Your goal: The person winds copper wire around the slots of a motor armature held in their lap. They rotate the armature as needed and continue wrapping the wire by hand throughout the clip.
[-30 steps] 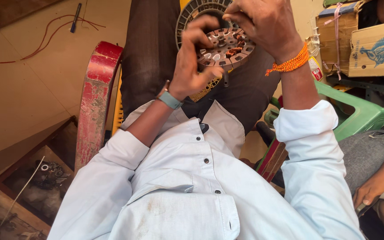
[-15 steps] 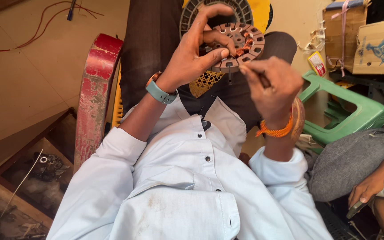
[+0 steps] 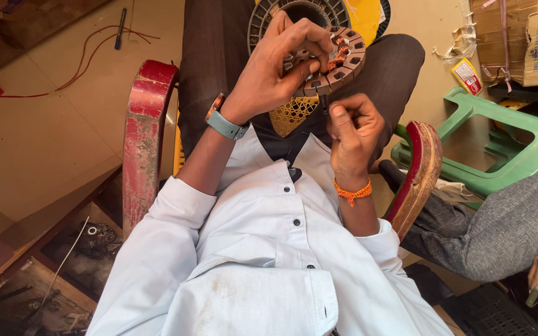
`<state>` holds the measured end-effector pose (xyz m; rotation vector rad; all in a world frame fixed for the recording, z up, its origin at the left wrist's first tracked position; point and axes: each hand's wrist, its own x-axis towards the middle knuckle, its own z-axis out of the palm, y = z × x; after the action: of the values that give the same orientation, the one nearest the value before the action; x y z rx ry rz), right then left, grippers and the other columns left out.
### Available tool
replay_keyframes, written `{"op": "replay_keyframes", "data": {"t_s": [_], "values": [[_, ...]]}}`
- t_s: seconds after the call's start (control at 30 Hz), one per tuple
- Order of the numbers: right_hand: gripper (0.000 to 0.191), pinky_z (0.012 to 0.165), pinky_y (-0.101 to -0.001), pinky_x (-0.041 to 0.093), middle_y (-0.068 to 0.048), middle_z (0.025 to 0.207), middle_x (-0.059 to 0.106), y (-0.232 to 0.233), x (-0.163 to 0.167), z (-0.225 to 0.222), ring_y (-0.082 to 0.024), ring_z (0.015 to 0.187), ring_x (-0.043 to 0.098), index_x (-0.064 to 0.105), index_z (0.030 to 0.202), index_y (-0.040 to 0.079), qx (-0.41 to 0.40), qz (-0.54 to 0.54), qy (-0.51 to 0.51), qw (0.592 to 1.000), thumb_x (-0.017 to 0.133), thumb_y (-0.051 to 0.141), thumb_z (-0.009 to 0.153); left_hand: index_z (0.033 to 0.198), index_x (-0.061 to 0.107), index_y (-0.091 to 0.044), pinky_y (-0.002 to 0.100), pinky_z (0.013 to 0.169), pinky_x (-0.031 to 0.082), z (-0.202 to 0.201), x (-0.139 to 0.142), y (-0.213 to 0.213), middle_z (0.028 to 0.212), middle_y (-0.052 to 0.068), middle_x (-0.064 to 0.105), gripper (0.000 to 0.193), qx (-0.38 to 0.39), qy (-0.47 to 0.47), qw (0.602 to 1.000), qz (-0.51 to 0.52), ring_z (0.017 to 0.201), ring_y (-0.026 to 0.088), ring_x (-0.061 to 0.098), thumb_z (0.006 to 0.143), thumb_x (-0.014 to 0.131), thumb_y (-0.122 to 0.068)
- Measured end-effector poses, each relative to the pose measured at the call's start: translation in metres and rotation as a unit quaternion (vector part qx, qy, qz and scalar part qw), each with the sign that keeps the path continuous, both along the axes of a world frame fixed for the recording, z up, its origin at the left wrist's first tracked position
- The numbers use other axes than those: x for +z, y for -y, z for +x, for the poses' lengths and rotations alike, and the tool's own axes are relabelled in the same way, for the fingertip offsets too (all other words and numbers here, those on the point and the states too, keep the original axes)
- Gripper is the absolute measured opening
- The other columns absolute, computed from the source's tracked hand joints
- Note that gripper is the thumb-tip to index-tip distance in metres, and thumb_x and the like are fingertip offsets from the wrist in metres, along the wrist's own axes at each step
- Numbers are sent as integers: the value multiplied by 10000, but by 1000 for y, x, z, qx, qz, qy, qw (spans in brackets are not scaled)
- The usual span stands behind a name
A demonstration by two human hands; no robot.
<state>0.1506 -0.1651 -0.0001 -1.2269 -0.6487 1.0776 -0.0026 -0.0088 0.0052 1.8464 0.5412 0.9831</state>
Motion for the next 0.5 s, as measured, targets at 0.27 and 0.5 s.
{"op": "replay_keyframes", "data": {"t_s": [0.27, 0.5], "values": [[113, 521, -204, 303, 57, 715, 543, 3, -7, 12, -8, 589, 418, 645, 922, 34, -19, -92, 44, 995, 720, 76, 994, 1382, 549, -89, 402, 992, 439, -1, 37, 12, 1287, 82, 613, 722, 32, -21, 995, 97, 1094, 277, 500, 819, 890, -384], [103, 566, -207, 281, 56, 794, 607, -4, 9, 41, -4, 641, 375, 701, 976, -13, -30, -104, 299, 948, 744, 77, 1003, 1284, 654, -142, 363, 944, 509, 34, 4, 52, 1248, -19, 661, 556, 230, -128, 956, 132, 1055, 248, 573, 770, 840, -43]]}}
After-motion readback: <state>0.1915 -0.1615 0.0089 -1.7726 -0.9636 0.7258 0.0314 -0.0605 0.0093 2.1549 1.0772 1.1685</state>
